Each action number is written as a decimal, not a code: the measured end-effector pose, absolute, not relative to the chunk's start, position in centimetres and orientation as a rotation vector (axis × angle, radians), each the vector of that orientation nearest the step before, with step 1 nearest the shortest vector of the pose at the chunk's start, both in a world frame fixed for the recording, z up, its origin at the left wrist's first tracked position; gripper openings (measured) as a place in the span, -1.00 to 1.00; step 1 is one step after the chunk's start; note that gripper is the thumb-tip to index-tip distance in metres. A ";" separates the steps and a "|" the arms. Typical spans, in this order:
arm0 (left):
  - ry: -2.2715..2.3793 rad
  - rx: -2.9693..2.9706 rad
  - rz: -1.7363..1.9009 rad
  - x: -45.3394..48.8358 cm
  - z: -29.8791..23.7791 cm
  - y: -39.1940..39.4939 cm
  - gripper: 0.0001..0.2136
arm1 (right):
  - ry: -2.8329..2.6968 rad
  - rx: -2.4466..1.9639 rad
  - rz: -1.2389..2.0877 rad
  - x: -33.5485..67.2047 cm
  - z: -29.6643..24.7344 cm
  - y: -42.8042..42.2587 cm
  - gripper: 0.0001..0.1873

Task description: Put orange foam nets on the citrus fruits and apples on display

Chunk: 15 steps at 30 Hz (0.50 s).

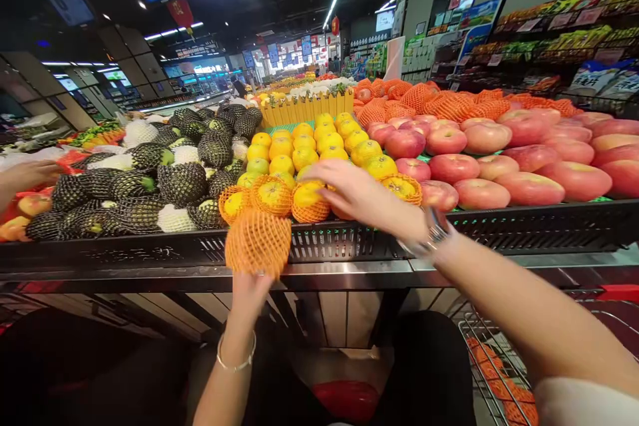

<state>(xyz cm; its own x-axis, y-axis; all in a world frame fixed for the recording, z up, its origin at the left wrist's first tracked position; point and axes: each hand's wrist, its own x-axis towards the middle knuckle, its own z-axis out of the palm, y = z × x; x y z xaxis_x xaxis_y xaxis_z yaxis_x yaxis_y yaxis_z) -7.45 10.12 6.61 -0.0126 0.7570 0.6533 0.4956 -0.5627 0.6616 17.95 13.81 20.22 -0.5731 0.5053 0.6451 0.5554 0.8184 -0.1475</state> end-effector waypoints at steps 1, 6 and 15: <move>1.353 2.095 1.611 -7.9 8.7 11.3 -0.22 | -2.371 -0.781 -0.134 16.5 21.6 16.4 -0.57; 1.426 2.547 1.134 -8.5 15.0 15.3 -0.59 | -2.629 -0.852 0.103 10.0 22.5 26.0 -0.58; 1.690 2.659 0.873 -7.4 15.7 16.9 -0.72 | -2.510 -0.861 0.370 8.4 18.4 29.5 -0.61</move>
<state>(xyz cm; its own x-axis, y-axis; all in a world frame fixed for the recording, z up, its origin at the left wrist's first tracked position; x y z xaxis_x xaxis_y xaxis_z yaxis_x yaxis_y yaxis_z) -7.42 16.87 15.66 0.3256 0.8034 0.4985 0.8716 -0.4594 0.1710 8.38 29.52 18.36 -0.6996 0.6319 0.3336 0.5086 0.7683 -0.3887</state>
